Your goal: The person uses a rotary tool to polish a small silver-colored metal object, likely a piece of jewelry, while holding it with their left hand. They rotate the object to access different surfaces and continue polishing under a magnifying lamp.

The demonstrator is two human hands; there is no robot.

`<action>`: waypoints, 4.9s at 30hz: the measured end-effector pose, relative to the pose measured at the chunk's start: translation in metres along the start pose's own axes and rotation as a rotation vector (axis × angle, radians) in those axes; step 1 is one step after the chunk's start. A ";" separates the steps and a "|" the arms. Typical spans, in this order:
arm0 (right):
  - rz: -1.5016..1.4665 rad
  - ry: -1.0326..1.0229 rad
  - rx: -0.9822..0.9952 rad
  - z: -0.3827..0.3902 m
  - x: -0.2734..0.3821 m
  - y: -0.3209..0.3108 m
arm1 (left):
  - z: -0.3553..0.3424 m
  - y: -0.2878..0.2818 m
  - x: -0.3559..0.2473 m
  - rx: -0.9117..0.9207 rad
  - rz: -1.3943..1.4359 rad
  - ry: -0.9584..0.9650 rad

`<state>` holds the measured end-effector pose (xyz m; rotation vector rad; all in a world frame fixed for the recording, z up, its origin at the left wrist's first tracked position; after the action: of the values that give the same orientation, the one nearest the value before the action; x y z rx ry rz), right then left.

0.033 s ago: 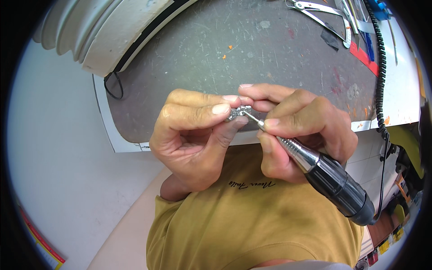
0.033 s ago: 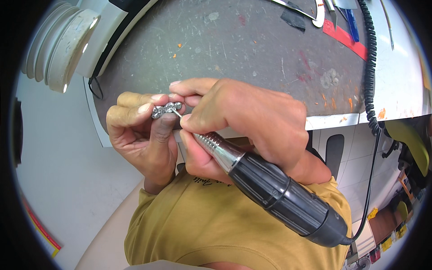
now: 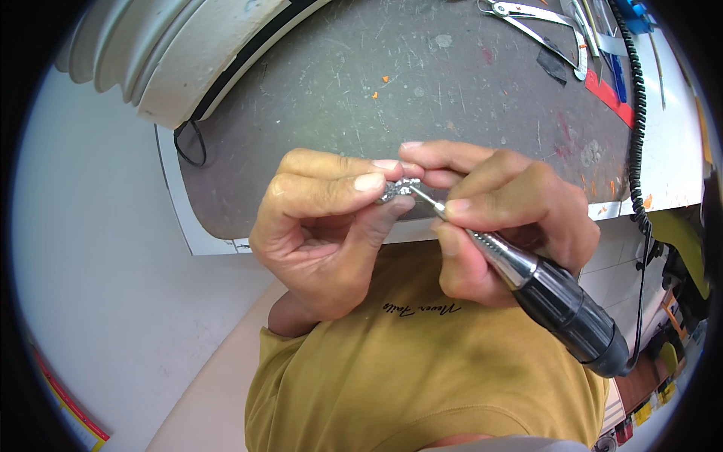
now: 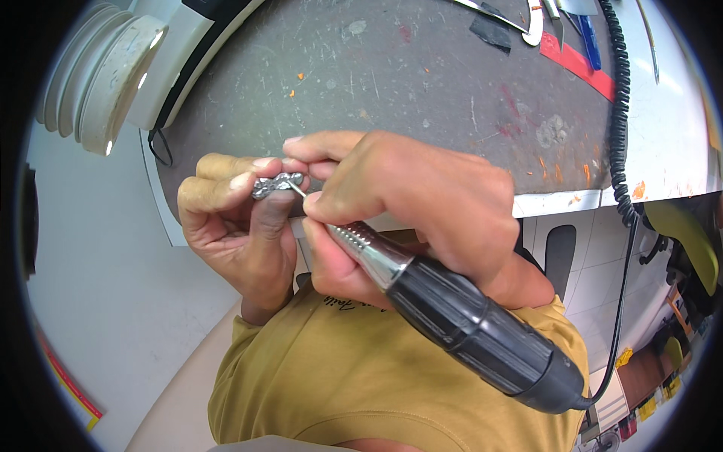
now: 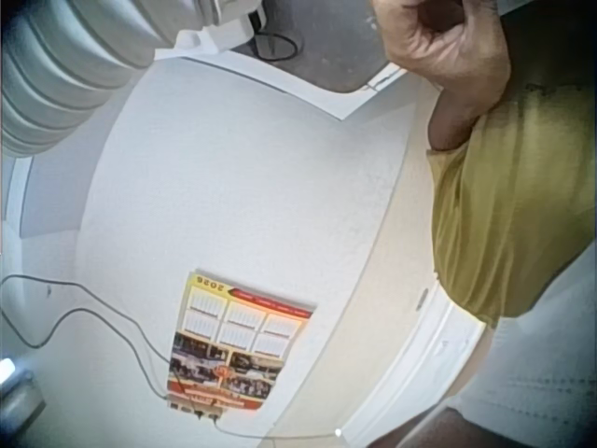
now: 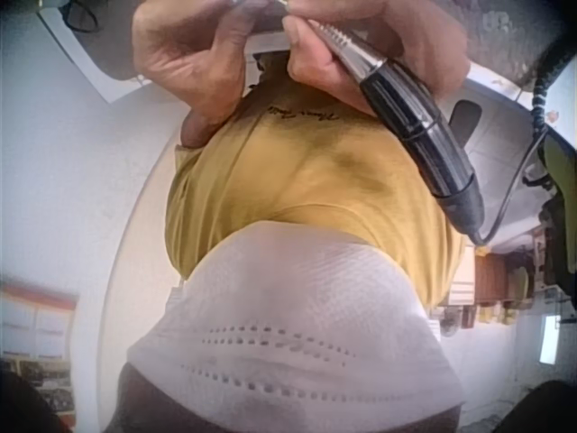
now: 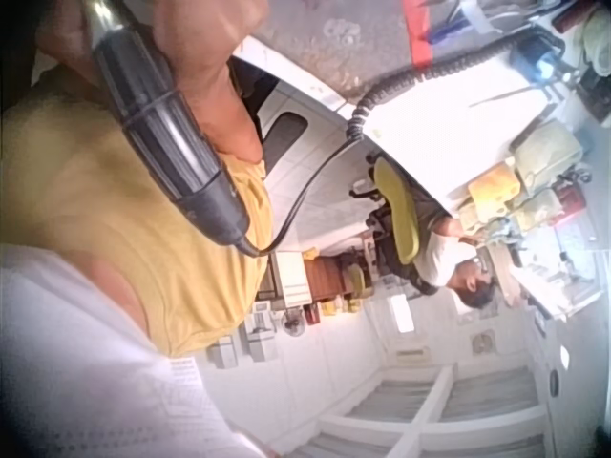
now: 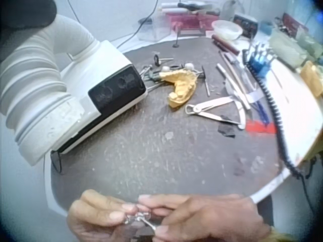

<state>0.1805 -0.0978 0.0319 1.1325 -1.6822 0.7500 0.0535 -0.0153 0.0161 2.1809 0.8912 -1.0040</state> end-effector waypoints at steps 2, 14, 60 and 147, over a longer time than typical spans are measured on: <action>-0.058 0.067 0.018 -0.001 0.001 -0.002 | -0.006 0.002 -0.002 0.013 0.043 -0.026; -0.096 0.060 0.059 -0.001 0.001 0.000 | -0.005 -0.003 0.022 0.011 0.107 -0.379; 0.021 -0.163 -0.213 0.003 0.018 -0.006 | -0.016 0.003 0.015 -0.017 0.198 -0.178; 0.148 -0.153 -0.122 0.003 0.014 0.001 | 0.000 -0.004 0.007 -0.039 -0.050 -0.115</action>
<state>0.1764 -0.1047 0.0441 1.0093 -1.9300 0.6555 0.0542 -0.0104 0.0097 2.0553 0.9085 -1.1145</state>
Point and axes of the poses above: each hand's wrist, its own z-axis away from the middle knuckle, its own y-axis out of the palm, x = y × z, the point moved 10 cm from there along -z, towards the middle knuckle, and after that the axes turned 10 degrees about y, right-handed, at the moved point
